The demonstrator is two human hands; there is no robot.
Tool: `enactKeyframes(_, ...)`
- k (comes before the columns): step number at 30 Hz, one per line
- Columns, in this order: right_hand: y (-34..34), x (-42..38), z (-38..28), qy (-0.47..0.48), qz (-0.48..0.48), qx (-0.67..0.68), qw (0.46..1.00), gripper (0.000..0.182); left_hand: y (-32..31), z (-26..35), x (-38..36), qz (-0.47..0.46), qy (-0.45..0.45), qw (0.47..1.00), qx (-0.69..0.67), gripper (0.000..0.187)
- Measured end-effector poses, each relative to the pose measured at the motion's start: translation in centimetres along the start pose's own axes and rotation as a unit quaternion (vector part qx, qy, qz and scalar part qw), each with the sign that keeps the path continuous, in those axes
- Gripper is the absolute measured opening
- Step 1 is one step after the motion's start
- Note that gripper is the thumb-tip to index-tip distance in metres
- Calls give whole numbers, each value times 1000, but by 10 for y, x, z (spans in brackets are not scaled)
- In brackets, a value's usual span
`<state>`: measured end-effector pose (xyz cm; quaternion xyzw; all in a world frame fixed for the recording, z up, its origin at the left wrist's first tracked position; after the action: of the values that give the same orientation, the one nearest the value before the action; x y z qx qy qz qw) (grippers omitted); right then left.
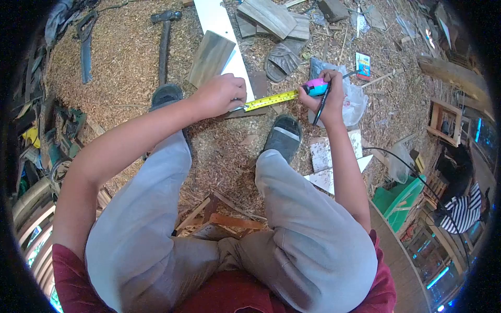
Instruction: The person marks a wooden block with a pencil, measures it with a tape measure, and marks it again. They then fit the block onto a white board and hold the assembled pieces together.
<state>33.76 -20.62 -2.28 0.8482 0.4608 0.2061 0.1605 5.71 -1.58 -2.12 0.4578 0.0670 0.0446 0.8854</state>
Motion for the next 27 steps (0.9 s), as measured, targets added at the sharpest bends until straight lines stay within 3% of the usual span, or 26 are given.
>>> enactKeyframes(4, 0, -1, 3, 9, -4, 5, 1000, 73, 2, 1, -1, -1, -3, 1000, -1, 10)
enactKeyframes(9, 14, -4, -11, -55, -71, -16, 996, 71, 2, -2, -9, 18, -14, 1000, 13, 9)
enactKeyframes(13, 19, -10, -18, -77, -120, -7, 990, 69, 7, -5, -18, 20, 30, 997, -66, 9)
enactKeyframes(20, -5, -25, -15, -119, -28, 14, 992, 64, 28, -3, -23, -4, 43, 993, -110, 10)
enactKeyframes(27, -19, -22, -22, -137, 2, -10, 991, 55, 28, -10, -29, -11, 27, 990, -140, 11)
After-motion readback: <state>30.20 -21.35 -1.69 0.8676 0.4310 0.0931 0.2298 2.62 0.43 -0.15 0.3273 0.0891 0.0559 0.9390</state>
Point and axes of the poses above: each hand's wrist, its own x-axis towards the middle knuckle, its own y-axis out of the back of the hand, z = x × y, the point moved 2 cm from there along x, towards the middle knuckle, and after that the axes turned 12 degrees about x, right-handed, at the moved point
